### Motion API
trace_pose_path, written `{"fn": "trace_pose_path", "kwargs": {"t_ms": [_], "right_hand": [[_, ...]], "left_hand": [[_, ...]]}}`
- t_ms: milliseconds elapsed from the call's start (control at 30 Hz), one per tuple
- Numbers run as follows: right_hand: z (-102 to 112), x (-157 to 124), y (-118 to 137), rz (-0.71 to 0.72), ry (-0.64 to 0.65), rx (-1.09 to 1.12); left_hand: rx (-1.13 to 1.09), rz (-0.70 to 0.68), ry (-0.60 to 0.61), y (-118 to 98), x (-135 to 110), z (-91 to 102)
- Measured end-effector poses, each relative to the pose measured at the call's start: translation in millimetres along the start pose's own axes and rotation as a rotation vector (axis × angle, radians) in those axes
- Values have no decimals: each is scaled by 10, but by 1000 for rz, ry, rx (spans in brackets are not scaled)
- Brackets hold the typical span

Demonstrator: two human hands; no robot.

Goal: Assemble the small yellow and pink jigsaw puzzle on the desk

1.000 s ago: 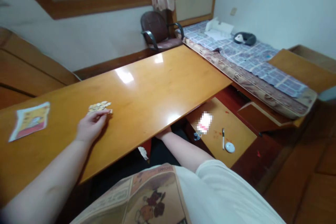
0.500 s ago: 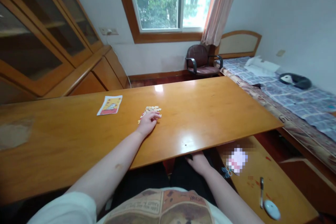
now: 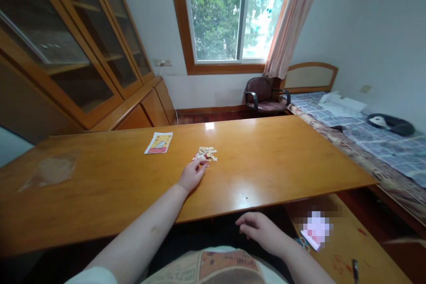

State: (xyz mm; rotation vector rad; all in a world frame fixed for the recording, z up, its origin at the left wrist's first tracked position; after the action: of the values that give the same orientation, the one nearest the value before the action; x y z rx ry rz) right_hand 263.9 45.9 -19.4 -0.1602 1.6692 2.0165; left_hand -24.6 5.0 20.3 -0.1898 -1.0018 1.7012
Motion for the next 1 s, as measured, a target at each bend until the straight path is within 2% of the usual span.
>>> {"fn": "trace_pose_path", "kwargs": {"t_ms": [100, 200, 300, 367, 400, 467, 567, 633, 800, 1000], "right_hand": [[111, 12, 171, 59, 5, 58], [324, 118, 337, 142, -37, 23], [621, 378, 512, 212, -201, -79], [815, 622, 663, 278, -357, -228], [887, 760, 739, 311, -422, -323], [951, 1077, 847, 333, -452, -539], [984, 1509, 856, 289, -415, -667], [986, 1688, 814, 249, -414, -772], [958, 1824, 702, 243, -407, -899], [928, 1870, 674, 185, -355, -1002]], "left_hand": [[65, 23, 73, 86, -251, 273], [198, -7, 136, 174, -397, 603], [296, 5, 161, 292, -343, 832], [351, 18, 146, 362, -223, 870], [382, 30, 128, 394, -155, 855], [439, 69, 102, 457, -37, 762], [490, 148, 104, 557, 49, 544], [522, 142, 115, 600, 57, 405], [623, 133, 167, 693, 38, 217], [722, 248, 366, 679, 76, 151]]}}
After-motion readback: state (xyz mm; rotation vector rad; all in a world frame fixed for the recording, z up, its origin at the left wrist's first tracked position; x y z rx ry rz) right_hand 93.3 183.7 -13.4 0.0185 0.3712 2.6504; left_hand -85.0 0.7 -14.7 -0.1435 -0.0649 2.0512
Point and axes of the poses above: each hand's wrist, its own x-axis towards the middle knuckle, its own z-axis out of the back of the hand, y = z × x, the point moved 6 cm from there along x, towards the middle knuckle, and after that the axes turned 3 degrees about y, right-handed, at the moved point
